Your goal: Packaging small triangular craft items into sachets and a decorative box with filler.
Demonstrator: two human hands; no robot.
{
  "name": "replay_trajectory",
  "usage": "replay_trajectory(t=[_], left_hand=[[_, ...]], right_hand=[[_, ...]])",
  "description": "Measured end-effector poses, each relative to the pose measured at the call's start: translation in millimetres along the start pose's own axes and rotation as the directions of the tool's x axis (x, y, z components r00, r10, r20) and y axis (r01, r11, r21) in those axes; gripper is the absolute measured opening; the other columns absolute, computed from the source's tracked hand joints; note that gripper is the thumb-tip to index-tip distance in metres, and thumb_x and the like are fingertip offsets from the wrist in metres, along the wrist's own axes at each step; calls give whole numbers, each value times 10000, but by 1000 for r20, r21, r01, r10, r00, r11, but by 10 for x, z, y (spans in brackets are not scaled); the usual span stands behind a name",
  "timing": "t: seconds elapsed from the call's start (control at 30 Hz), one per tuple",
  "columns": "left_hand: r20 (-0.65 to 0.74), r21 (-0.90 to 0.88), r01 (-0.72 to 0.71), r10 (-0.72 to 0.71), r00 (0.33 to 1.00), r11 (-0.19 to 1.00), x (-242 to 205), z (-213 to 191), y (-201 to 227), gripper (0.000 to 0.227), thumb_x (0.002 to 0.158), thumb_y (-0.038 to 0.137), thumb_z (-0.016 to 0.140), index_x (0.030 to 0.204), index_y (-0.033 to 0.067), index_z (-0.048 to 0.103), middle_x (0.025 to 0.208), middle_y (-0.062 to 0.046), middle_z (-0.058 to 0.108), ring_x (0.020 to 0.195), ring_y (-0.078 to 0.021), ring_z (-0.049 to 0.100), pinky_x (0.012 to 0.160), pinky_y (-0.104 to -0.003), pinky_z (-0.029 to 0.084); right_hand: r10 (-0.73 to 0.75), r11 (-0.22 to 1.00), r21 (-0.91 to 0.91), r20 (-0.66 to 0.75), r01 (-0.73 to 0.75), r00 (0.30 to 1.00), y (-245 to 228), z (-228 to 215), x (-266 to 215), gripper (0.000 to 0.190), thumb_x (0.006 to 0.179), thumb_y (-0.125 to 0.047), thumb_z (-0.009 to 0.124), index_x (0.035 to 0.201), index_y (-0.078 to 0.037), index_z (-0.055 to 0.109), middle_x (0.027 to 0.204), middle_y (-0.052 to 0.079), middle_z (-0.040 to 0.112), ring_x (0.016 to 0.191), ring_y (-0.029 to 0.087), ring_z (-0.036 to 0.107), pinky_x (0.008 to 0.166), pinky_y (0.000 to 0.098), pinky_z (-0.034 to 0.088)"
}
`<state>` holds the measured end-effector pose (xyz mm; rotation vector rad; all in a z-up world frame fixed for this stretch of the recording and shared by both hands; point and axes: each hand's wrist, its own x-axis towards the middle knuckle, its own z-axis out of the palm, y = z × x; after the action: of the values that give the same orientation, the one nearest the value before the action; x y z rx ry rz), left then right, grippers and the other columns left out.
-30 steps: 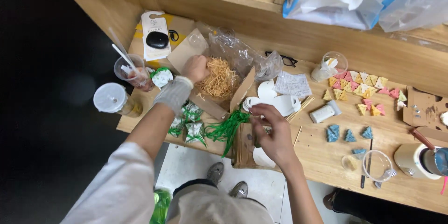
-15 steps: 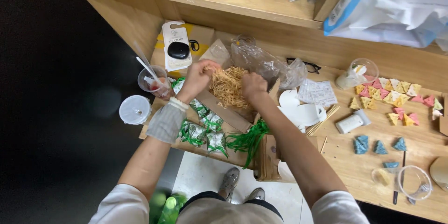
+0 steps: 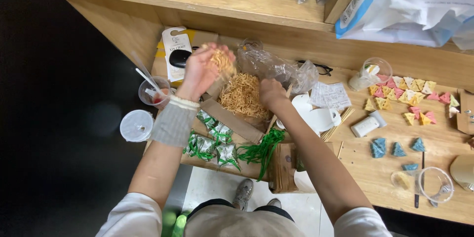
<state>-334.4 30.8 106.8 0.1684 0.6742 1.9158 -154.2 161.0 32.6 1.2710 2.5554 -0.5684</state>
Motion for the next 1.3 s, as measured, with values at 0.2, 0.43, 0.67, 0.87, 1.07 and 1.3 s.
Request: replay_trajectory(t=[0.2,0.43,0.67,0.87,1.07,1.3], left_hand=[[51,638,30,-82,995,769,294,-476,-797,203,1030,209,520,1169,152,656,849,-56,588,741,-186,549,685,-380,439],[244,963,-244,15,970,116,367,-682,-754,192,1006,201,699,926,29,677,931,-45,750,919,-105,683,877,-288,509],[96,504,-73,28,995,861,273,-288,-250,171,1070,177,513,1158,53,590,1119,-94,708,1033,-177,681,949,-327,537],[228,89,13,-33,973,996,377,-397,-351,137,1092,154,471,1042,40,528,871,-98,620,776,-207,626,718,-348,539],[256,-204,113,-59,965,972,104,120,-388,290,1044,274,439,1057,35,602,710,-37,470,623,-152,432,520,-289,377],[220,233,-184,132,966,955,328,-264,-987,224,1068,257,543,1070,40,597,1001,-58,608,944,-218,544,874,-384,474]], right_hand=[[-185,905,378,-68,197,980,24,-246,-154,374,804,-21,683,1178,-11,683,1110,253,725,1072,381,712,941,441,547],[-102,939,325,-39,109,994,18,-59,-75,300,791,-32,718,1090,-5,721,1108,253,699,1039,396,694,924,445,554],[-20,999,29,1,20,1000,-57,46,-107,238,938,-63,607,1139,-2,717,1224,261,673,1153,395,666,981,449,544],[-26,997,69,19,25,999,-219,-489,-498,273,876,-55,660,1136,-2,723,1218,249,682,1160,371,665,997,424,531],[145,389,905,-244,171,959,-425,-58,-501,358,1022,-279,537,1254,-37,663,1199,238,679,1092,364,615,945,490,481],[-308,-811,522,4,-264,952,-566,-21,-480,674,1046,-590,289,1363,-56,550,1344,180,626,1230,306,612,1089,485,479]])
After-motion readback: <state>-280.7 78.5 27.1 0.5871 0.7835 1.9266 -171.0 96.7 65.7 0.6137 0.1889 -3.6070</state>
